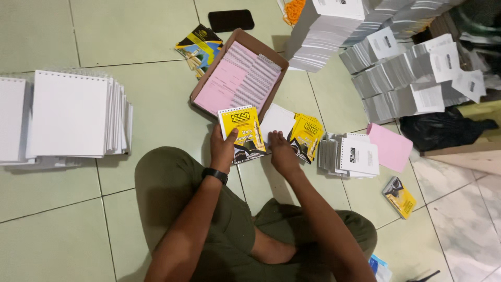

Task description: The person sits on the floor and assembles spiral-bound notebooks by hand. They insert spiral bindings into the holes of paper stacks, wrap yellow covers around the assembled units, and place the finished notebooks into a pile.

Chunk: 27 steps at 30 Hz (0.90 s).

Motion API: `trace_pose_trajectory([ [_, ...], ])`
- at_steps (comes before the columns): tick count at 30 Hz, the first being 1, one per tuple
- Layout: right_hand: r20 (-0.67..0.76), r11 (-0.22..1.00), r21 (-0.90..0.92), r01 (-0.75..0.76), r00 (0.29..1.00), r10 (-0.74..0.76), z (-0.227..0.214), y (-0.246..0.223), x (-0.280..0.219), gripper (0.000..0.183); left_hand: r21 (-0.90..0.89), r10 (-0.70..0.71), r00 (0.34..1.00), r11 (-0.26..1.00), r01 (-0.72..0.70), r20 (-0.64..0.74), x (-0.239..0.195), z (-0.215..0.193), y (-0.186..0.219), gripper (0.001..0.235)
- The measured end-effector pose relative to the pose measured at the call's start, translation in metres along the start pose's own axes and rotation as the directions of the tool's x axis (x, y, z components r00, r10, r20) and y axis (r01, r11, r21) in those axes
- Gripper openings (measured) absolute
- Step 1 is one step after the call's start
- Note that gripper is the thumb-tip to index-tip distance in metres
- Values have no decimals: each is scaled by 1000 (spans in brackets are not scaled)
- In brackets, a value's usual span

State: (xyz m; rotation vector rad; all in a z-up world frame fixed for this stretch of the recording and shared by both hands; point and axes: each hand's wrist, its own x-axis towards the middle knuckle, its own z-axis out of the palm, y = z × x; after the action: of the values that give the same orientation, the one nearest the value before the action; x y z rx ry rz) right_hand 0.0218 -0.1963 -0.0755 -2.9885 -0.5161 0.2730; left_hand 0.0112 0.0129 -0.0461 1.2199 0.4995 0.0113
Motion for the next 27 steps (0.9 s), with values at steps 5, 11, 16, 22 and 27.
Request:
trace_pose_trajectory([
  [5,-76,997,70,-35,996,40,-12,23,-2,37,16,67,996,998,-66,-63,1,-1,-2,36],
  [11,-128,940,327,-94,981,143,-13,29,1,17,47,63,993,997,-58,-96,0,-2,-4,33],
  [16,-149,828,539,-158,949,277,-26,31,-10,21,31,11,997,999,-9,-75,-8,2,-2,31],
  [22,-739,861,392,323,668,86,-26,8,-33,19,81,-318,942,947,310,109,-56,24,72,94],
  [27,-626,855,156,495,719,-302,-37,-50,-73,32,-21,-94,954,994,104,286,-27,17,8,49],
])
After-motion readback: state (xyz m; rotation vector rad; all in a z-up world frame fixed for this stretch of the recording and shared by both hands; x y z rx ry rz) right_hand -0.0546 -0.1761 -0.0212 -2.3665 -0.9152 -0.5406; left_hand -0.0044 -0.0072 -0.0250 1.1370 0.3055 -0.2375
